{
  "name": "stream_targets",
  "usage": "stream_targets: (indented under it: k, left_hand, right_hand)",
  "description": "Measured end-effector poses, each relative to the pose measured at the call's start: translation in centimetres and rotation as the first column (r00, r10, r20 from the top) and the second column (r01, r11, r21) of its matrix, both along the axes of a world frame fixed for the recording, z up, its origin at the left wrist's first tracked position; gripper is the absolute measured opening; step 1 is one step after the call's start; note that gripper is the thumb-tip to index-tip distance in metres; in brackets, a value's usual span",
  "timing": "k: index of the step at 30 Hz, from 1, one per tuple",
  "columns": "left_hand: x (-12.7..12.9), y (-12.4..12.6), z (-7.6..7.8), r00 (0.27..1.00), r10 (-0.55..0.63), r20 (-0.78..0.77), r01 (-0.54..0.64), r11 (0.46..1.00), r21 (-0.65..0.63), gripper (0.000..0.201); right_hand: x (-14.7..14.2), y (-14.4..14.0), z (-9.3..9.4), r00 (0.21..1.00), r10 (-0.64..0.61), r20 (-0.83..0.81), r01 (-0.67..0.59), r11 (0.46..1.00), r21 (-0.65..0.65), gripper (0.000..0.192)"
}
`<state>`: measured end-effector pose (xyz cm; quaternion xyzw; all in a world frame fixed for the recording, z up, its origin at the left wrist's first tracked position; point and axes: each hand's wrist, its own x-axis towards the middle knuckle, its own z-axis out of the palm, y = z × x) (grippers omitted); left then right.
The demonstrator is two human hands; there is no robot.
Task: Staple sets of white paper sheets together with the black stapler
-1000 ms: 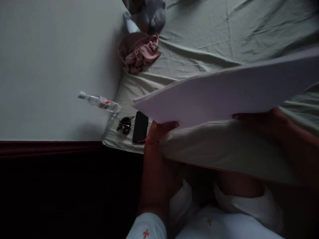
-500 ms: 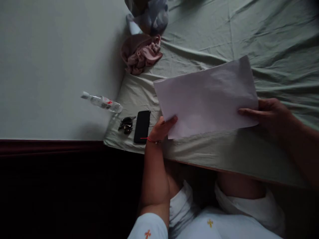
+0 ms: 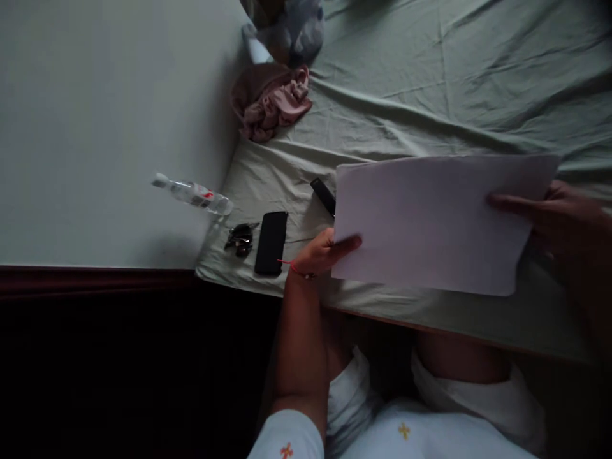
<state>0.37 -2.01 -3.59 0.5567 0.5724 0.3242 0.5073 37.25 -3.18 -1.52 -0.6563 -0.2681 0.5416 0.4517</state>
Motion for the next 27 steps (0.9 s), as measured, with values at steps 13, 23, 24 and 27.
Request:
stream_targets:
  k: [13,23,24,27]
  left_hand:
    - [0.3,1.3,0.4,0.984,0.001,0.180,0.044,0.968,-0.247,0.028]
    - [0.0,1.5,1.0,0.989,0.150,0.004,-0.145,0.963,-0.227,0.023]
    - [0.0,1.5,1.0,0.988,0.157,0.005,-0.152,0.963,-0.222,0.024]
    - [0.0,1.6,1.2,0.981,0.193,0.004,-0.187,0.956,-0.225,0.032]
  right_hand:
    - [0.7,0.3,-0.9,0.976,-0.007,0.217,0.039,0.989,-0.144,0.034]
    - [-0.9,0.3,0.2,0.985,-0.090,0.148,0.119,0.972,-0.202,0.022]
    - [-0.9,0.2,0.2,0.987,-0.090,0.134,0.115,0.975,-0.192,0.022]
    - [-1.0,0.0,0.1,0.990,-0.090,0.113,0.107,0.982,-0.158,0.024]
